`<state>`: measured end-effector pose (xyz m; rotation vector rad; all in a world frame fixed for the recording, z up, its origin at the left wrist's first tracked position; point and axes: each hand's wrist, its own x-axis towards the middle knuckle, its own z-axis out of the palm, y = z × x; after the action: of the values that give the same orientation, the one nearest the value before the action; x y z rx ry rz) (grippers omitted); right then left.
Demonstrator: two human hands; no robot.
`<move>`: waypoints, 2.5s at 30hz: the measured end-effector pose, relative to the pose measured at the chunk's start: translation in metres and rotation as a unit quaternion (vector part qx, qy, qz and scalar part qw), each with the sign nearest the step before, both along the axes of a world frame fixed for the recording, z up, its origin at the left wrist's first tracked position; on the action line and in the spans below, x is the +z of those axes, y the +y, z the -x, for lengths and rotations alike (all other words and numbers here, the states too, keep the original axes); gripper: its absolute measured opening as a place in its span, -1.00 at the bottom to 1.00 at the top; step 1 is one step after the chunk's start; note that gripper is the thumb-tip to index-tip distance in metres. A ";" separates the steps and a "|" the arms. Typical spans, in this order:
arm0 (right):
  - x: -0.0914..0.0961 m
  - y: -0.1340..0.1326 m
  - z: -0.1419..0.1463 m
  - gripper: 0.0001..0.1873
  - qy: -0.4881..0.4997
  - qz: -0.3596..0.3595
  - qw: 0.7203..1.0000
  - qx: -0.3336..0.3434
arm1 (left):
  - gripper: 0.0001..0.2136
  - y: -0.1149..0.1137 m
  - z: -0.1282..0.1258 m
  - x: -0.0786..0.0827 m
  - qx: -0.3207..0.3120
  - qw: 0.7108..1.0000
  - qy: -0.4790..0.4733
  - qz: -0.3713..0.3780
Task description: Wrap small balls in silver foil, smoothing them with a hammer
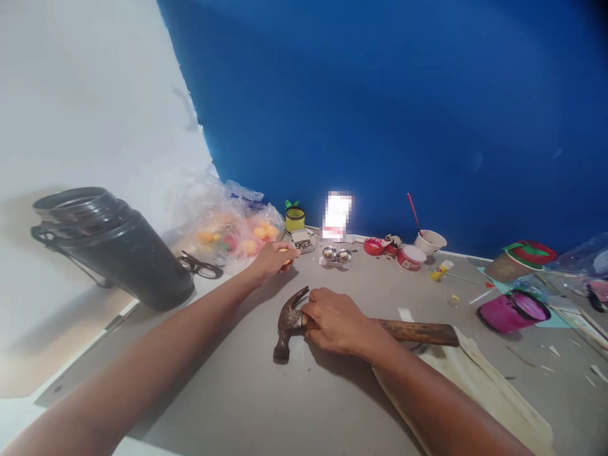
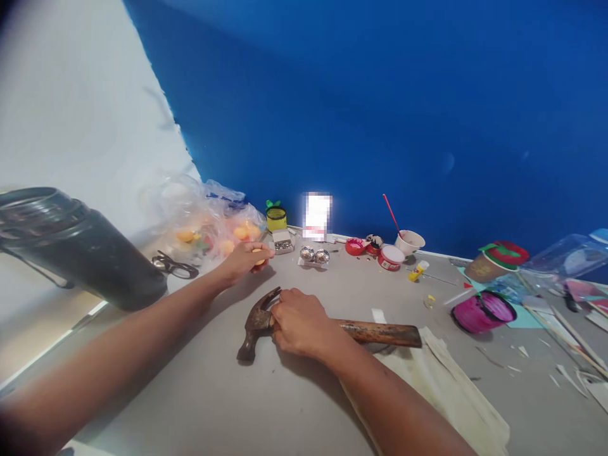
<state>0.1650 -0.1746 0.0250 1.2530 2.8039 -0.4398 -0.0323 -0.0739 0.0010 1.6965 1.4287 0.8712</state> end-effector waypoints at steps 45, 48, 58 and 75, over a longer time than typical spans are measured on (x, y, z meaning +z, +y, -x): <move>-0.013 0.015 -0.006 -0.73 0.059 0.055 0.997 0.022 | -0.94 0.006 -0.025 0.018 -0.123 0.965 0.217 -0.085; -0.006 0.017 -0.010 -0.77 0.050 0.090 0.994 0.032 | -0.93 -0.019 -0.024 0.009 -0.148 0.962 0.224 -0.053; -0.010 0.028 -0.019 -0.80 0.078 0.082 0.988 -0.103 | -0.90 -0.028 -0.019 -0.011 -0.164 0.968 0.190 -0.030; -0.034 0.044 -0.013 -0.92 0.493 0.082 0.847 -0.182 | -0.91 -0.052 -0.022 -0.002 -0.116 0.992 -0.038 0.013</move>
<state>0.1782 -0.1308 -0.0087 1.9236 3.0514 -1.7545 -0.0103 -0.1255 -0.0008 1.7494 1.1602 0.7755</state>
